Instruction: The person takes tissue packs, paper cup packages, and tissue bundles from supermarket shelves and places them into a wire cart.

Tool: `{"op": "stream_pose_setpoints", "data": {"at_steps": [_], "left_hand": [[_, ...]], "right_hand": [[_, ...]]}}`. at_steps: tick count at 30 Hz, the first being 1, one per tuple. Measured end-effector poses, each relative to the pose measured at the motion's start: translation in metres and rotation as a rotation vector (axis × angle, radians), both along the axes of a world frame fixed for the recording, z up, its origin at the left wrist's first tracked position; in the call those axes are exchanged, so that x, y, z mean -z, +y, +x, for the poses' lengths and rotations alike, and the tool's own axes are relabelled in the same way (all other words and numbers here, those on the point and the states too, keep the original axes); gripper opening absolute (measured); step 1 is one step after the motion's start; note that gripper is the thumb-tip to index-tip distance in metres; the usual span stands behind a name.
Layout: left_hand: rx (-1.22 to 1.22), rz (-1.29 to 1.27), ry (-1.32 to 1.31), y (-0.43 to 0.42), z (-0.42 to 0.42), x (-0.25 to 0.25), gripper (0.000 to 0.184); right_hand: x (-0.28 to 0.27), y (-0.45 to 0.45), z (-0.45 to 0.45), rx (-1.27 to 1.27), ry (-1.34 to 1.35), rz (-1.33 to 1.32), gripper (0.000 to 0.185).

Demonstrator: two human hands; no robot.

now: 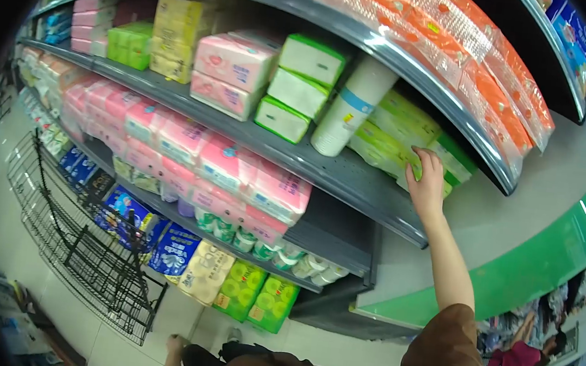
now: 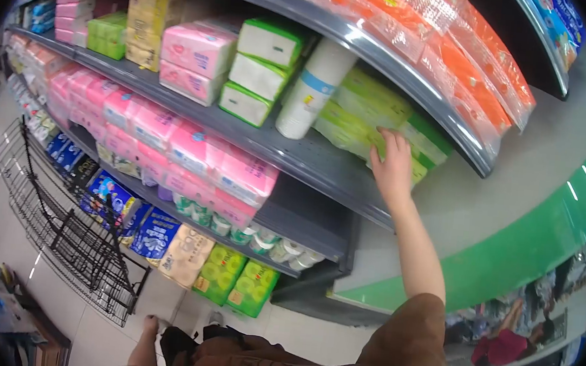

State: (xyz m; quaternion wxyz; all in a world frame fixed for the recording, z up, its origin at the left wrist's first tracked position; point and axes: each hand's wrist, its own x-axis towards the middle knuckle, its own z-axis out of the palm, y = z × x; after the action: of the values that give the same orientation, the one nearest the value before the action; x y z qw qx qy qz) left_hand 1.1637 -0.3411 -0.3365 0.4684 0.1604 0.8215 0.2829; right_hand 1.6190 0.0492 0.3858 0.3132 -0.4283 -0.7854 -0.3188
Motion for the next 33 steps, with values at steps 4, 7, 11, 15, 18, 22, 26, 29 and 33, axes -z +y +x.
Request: {"op": "stream_pose_setpoints", "data": {"at_steps": [4,7,11,15,18,22,26,29,33], "left_hand": [[-0.102,0.266,-0.566,0.073,0.050,-0.102,0.038],[0.039,0.310,-0.427,0.098,0.077,-0.136,0.039],[0.128,0.435,-0.527,0.113,0.102,-0.209,0.036],[0.306,0.533,-0.549,0.132,0.122,-0.273,0.033],[0.438,0.650,-0.569,0.162,0.132,-0.342,0.033],[0.556,0.849,-0.685,0.210,0.154,-0.426,0.036],[0.533,0.919,-1.128,0.252,0.181,-0.492,0.056],[0.543,0.841,-1.319,0.282,0.199,-0.531,0.082],[0.776,0.888,-0.779,0.308,0.216,-0.568,0.104]], "right_hand": [[-0.014,0.043,-0.023,0.057,-0.220,0.065,0.038],[-0.010,0.084,-0.014,0.135,-0.355,0.091,0.031],[-0.023,0.090,-0.017,0.112,-0.204,0.058,0.017],[-0.025,0.067,-0.012,-0.127,0.028,0.049,0.012],[-0.027,0.026,-0.029,-0.205,-0.004,0.057,0.015],[-0.011,-0.051,-0.048,-0.237,-0.105,-0.083,0.011],[0.023,-0.139,-0.039,-0.366,-0.257,-0.292,0.013],[0.072,-0.149,-0.035,-0.349,-0.237,-0.369,0.014],[0.119,-0.138,-0.031,-0.239,-0.264,-0.440,0.012]]}}
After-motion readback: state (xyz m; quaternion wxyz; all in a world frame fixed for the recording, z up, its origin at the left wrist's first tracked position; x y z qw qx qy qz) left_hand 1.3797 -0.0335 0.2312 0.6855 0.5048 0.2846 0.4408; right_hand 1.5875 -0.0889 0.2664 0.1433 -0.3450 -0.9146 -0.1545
